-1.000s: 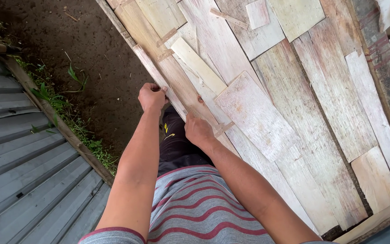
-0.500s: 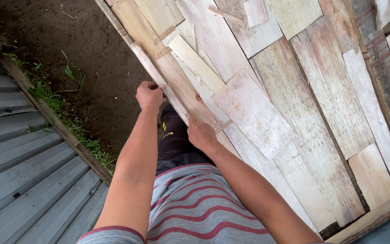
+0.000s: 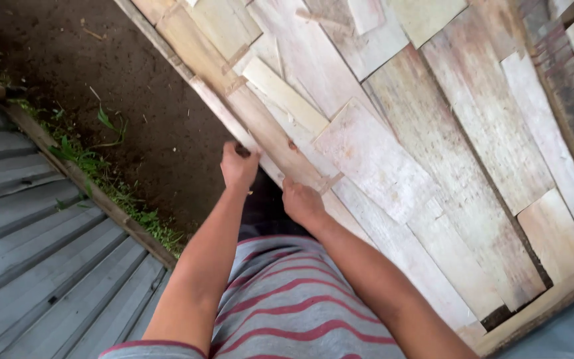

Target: Cutting and trimming thin wood veneers using a utility knife on a wooden workbench.

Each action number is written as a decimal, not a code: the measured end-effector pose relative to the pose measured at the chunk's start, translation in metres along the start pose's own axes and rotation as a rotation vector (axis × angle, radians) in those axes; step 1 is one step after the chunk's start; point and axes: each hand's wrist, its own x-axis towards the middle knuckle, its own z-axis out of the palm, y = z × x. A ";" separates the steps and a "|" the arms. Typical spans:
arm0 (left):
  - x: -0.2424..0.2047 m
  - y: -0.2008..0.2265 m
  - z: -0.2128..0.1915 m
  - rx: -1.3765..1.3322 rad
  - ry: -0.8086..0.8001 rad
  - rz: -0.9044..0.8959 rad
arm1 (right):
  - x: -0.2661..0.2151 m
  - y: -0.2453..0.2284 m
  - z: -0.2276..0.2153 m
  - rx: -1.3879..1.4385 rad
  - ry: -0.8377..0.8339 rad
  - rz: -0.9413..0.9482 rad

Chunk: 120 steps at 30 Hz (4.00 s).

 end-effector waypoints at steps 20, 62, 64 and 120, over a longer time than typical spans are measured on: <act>-0.011 -0.050 0.057 0.021 0.151 0.000 | -0.006 -0.004 -0.006 0.061 -0.049 0.010; -0.033 -0.027 0.045 -0.284 0.162 -0.044 | -0.073 0.030 -0.002 0.038 -0.126 0.000; -0.032 -0.028 0.046 -0.281 0.154 -0.043 | -0.075 0.031 -0.003 0.016 -0.134 0.003; -0.026 -0.070 0.064 -0.386 0.177 0.061 | -0.192 0.122 -0.024 0.872 -0.021 0.558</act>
